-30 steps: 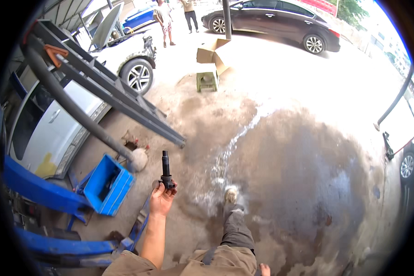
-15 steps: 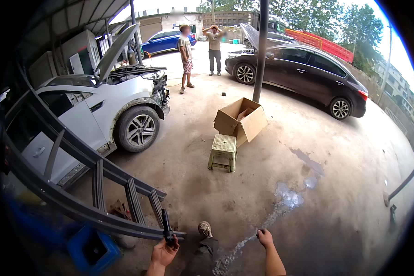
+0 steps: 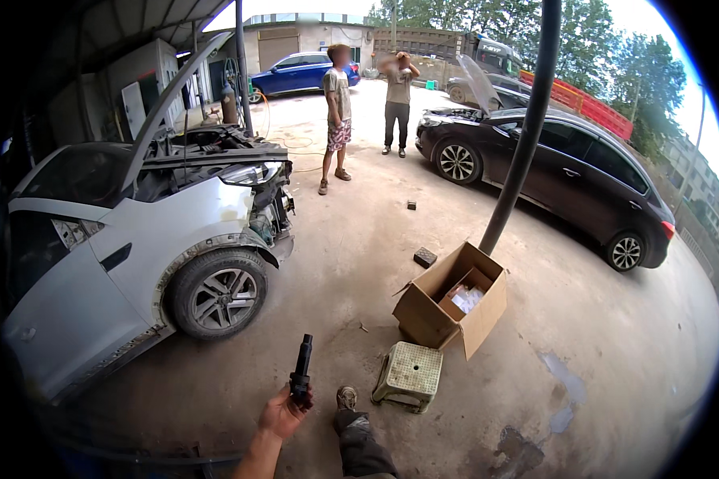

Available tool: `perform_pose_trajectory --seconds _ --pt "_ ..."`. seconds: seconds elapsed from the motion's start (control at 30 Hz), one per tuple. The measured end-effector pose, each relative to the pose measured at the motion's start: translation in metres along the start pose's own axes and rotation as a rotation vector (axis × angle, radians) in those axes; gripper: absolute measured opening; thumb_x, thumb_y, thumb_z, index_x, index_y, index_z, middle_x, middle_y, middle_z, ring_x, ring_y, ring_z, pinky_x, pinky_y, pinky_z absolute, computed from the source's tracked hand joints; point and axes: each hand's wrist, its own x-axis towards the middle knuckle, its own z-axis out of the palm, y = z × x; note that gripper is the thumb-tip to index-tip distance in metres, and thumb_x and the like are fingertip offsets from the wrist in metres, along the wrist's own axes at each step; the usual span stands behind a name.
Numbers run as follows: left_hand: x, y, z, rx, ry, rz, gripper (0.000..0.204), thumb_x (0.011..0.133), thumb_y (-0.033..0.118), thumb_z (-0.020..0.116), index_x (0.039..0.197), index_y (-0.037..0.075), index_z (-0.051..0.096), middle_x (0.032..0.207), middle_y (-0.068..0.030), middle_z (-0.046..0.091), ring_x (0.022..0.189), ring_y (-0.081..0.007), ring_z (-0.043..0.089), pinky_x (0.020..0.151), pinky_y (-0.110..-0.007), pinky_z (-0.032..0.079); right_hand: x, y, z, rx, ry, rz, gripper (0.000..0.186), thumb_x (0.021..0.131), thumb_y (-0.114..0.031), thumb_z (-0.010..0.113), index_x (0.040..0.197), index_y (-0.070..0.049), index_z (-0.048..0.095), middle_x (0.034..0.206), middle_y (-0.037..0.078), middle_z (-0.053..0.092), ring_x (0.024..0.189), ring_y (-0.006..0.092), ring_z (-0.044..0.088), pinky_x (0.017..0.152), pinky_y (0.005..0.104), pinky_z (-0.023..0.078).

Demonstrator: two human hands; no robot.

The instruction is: The person retrieves an ignition coil, walks to a car with an open hood, and installs the coil into the engine. They then use a ratchet to tighten the mounting bolt.

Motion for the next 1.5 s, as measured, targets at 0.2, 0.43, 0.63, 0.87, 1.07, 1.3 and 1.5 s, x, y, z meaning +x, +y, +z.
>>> perform_pose_trajectory --seconds 0.2,0.43,0.63,0.87,1.07,1.3,1.5 --pt "0.292 0.103 0.012 -0.092 -0.185 -0.173 0.051 0.105 0.025 0.043 0.151 0.002 0.033 0.123 -0.0201 0.062 0.108 -0.0312 0.063 0.102 -0.048 0.047 0.087 -0.333 -0.031 -0.084 0.134 -0.079 0.044 0.091 -0.036 0.063 0.12 -0.003 0.067 0.11 0.016 0.071 0.103 0.0251 0.068 0.089 0.0402 0.051" --pt "0.593 0.203 0.09 -0.081 -0.203 -0.241 0.046 0.101 0.012 0.05 0.145 0.0 0.04 0.125 -0.0197 0.059 0.113 -0.0315 0.061 0.103 -0.045 0.049 0.139 -0.953 -0.112 0.422 -0.132 -0.757 0.035 0.102 -0.029 0.054 0.119 -0.001 0.064 0.101 0.01 0.071 0.093 0.0181 0.067 0.079 0.0366 0.053" --pt "0.912 0.301 0.097 0.05 -0.315 -0.226 0.053 0.098 0.012 0.056 0.147 0.001 0.039 0.125 -0.019 0.059 0.11 -0.0322 0.062 0.101 -0.047 0.048 0.227 -1.293 -0.129 -0.005 0.061 -0.9 0.037 0.101 -0.033 0.053 0.124 -0.005 0.062 0.105 0.01 0.072 0.089 0.0202 0.07 0.076 0.034 0.054" --pt "1.267 0.381 0.201 0.063 -0.372 -0.415 0.053 0.1 0.011 0.053 0.149 0.003 0.035 0.129 -0.0179 0.055 0.117 -0.0331 0.057 0.106 -0.048 0.044 0.319 -1.364 -0.178 -0.038 0.157 -0.243 0.032 0.093 -0.027 0.06 0.106 -0.001 0.073 0.091 0.01 0.075 0.077 0.0194 0.072 0.074 0.0318 0.057" --pt "1.597 0.404 0.199 0.168 -0.272 -0.512 0.056 0.099 0.012 0.054 0.15 0.005 0.034 0.129 -0.0202 0.055 0.118 -0.0362 0.056 0.107 -0.05 0.042 0.424 -1.566 -0.29 0.16 0.215 0.097 0.03 0.091 -0.024 0.06 0.099 0.001 0.072 0.089 0.011 0.075 0.076 0.0193 0.071 0.074 0.0328 0.056" --pt "1.996 0.426 0.315 0.154 -0.075 -0.494 0.038 0.102 0.019 0.051 0.135 0.001 0.047 0.123 -0.0149 0.058 0.112 -0.027 0.058 0.094 -0.041 0.046 0.563 -1.969 -0.415 0.092 0.284 -0.074 0.027 0.088 -0.021 0.06 0.091 0.003 0.072 0.086 0.012 0.074 0.074 0.0192 0.071 0.074 0.034 0.056" --pt "2.267 0.542 0.386 0.235 -0.058 -0.27 0.037 0.104 0.02 0.048 0.136 0.003 0.049 0.124 -0.0133 0.059 0.112 -0.0255 0.059 0.091 -0.04 0.048 0.561 -2.561 -0.551 0.006 0.335 -0.996 0.031 0.092 -0.03 0.062 0.084 0.0 0.067 0.073 0.005 0.066 0.072 0.0125 0.062 0.067 0.0302 0.05"
